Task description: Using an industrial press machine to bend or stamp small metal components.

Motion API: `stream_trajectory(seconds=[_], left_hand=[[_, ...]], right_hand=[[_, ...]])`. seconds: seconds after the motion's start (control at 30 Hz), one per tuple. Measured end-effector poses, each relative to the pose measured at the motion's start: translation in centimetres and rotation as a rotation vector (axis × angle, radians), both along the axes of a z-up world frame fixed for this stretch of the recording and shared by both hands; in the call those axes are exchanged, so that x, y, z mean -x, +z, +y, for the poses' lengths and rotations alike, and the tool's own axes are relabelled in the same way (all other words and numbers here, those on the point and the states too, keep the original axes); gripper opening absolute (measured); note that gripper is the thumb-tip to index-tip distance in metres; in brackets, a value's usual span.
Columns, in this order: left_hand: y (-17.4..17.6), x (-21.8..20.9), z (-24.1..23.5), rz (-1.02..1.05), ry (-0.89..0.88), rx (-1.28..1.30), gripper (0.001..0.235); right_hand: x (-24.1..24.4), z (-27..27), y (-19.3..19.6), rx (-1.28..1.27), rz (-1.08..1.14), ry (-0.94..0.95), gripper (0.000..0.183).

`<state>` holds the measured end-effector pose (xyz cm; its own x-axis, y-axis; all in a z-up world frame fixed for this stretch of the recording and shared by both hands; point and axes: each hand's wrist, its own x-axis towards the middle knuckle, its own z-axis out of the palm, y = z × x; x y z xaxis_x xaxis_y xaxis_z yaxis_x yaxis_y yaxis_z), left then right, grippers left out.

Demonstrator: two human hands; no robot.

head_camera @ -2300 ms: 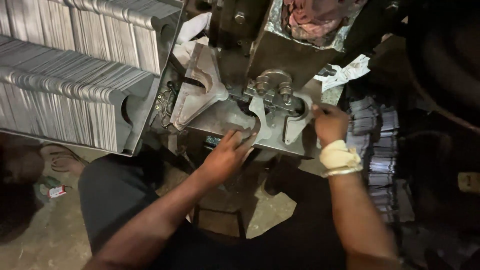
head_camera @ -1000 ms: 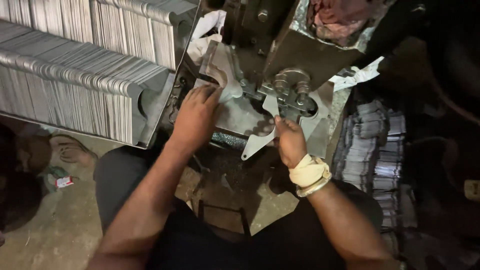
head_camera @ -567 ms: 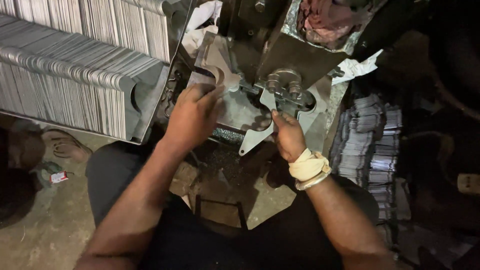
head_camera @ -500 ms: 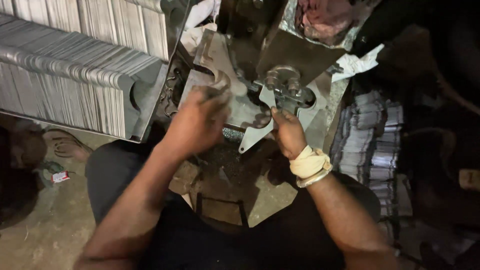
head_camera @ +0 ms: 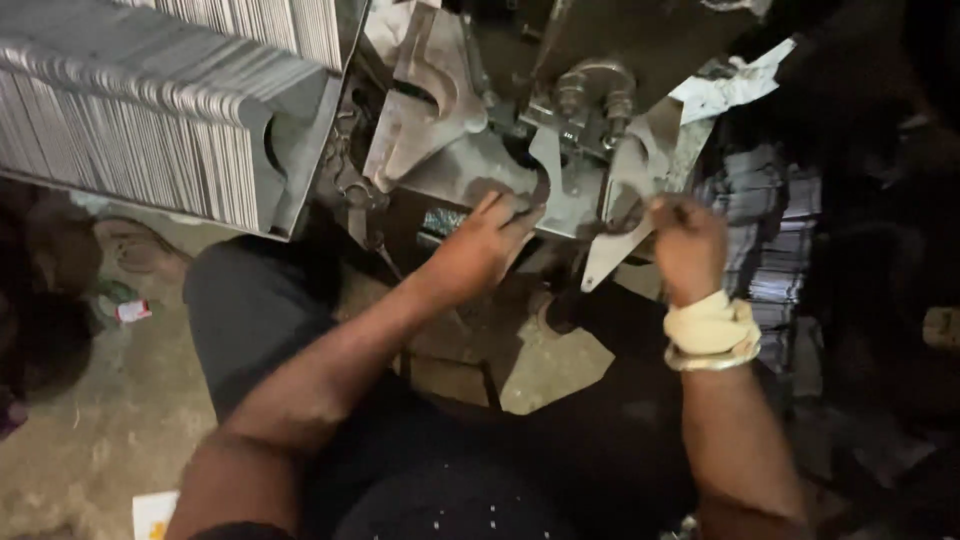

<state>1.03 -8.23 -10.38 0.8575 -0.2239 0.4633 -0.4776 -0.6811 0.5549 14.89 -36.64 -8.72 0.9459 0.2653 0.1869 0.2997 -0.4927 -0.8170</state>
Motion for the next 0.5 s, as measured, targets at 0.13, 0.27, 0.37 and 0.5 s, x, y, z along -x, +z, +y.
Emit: stream_trajectory(seconds=[0.13,0.27,0.37,0.5], left_hand=[[-0.9,0.3,-0.9,0.083,0.044,0.028,0.053],[-0.7,-0.2,-0.8,0.013,0.032,-0.027,0.052],[-0.3,0.0,-0.9,-0.037,0.057,-0.040,0.049],[0.0,0.2,-0.7,0.006,0.052,-0.053,0.050]], right_hand=[[-3.0,-0.5,-2.2,-0.197,0.230,-0.165,0.016],[-7.2,0.6,-3.8,-0.161,0.176,-0.237,0.016],[-7.0,2.7,-2.4,0.193,-0.126,-0.273,0.019],[-5.1,3.1,-2.1,0.319,-0.475,-0.330,0.023]])
